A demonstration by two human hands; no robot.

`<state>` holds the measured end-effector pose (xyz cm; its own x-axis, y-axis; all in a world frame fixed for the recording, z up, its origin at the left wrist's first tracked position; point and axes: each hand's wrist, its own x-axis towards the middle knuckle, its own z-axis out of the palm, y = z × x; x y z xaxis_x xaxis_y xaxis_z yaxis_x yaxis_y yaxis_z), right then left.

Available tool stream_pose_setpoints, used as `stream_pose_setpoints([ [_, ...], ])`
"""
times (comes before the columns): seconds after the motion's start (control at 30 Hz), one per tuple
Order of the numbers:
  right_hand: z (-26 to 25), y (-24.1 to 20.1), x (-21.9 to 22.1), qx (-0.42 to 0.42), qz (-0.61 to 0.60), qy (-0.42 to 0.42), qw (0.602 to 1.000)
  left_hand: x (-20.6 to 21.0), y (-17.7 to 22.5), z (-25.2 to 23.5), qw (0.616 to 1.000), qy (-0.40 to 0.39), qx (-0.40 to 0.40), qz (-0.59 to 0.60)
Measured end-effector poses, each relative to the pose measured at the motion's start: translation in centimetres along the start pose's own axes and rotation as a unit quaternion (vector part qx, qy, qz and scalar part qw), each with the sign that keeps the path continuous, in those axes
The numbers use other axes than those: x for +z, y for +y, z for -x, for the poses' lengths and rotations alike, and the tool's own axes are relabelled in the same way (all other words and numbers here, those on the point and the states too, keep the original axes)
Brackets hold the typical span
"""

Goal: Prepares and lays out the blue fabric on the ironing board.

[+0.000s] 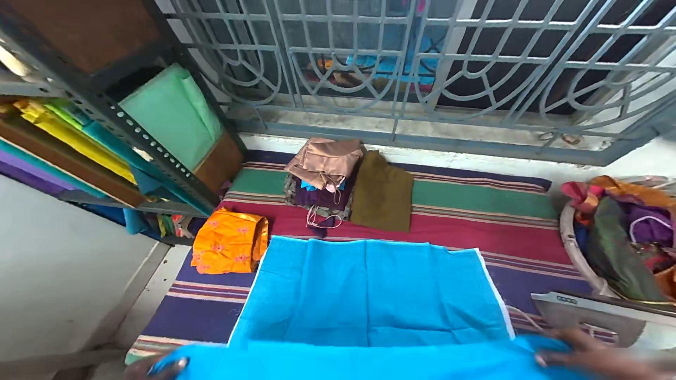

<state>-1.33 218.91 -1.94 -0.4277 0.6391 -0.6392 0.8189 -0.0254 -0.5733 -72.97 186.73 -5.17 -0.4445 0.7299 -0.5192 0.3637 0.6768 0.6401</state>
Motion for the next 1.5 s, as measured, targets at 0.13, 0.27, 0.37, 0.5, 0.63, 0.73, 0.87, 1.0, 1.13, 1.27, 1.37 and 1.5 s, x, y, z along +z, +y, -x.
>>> stream_pose_setpoints([
  [0.13, -10.5, -0.3, -2.2, -0.031, 0.101, 0.095, 0.990, 4.0, 6.7, -11.7, 0.985, 0.069, 0.061, -0.147],
  [0.27, -19.4, 0.5, -3.0, -0.043, 0.131, 0.147, 0.979, 8.2, 10.8, -19.2, 0.970, 0.098, 0.052, -0.216],
  [0.37, -23.0, 1.6, -2.9, -0.021, 0.108, 0.181, 0.977, 10.0, 12.3, -22.4, 0.968, 0.112, 0.007, -0.225],
  [0.5, -24.7, 3.3, -1.7, -0.022, 0.106, 0.244, 0.964, 12.2, 13.2, -24.3, 0.966, 0.130, -0.006, -0.224],
  [0.63, -24.7, 4.7, -0.6, -0.006, 0.107, 0.297, 0.949, 13.2, 11.5, -26.6, 0.958, 0.135, 0.070, -0.242],
  [0.73, -24.7, 5.0, -0.3, -0.008, 0.124, 0.289, 0.949, 13.3, 10.8, -28.1, 0.947, 0.124, 0.124, -0.271],
  [0.87, -24.8, 4.6, -0.6, -0.017, 0.146, 0.246, 0.958, 12.2, 12.4, -28.9, 0.935, 0.070, 0.114, -0.328],
  [1.0, -24.5, 4.5, -1.8, -0.050, 0.109, 0.202, 0.972, 11.1, 13.5, -30.1, 0.916, 0.018, 0.113, -0.385],
  [1.13, -23.0, 3.3, -2.4, -0.026, 0.053, 0.216, 0.975, 10.8, 14.1, -31.0, 0.907, -0.013, 0.133, -0.399],
  [1.27, -21.0, 1.3, -2.8, -0.016, 0.044, 0.275, 0.960, 11.1, 14.6, -31.4, 0.909, -0.037, 0.137, -0.393],
  [1.37, -19.7, -0.2, -2.9, -0.018, 0.056, 0.257, 0.965, 11.5, 14.9, -31.5, 0.904, -0.054, 0.099, -0.412],
  [1.5, -17.3, -1.1, -3.6, -0.048, 0.057, 0.305, 0.949, 11.9, 14.2, -31.9, 0.910, -0.054, 0.099, -0.398],
])
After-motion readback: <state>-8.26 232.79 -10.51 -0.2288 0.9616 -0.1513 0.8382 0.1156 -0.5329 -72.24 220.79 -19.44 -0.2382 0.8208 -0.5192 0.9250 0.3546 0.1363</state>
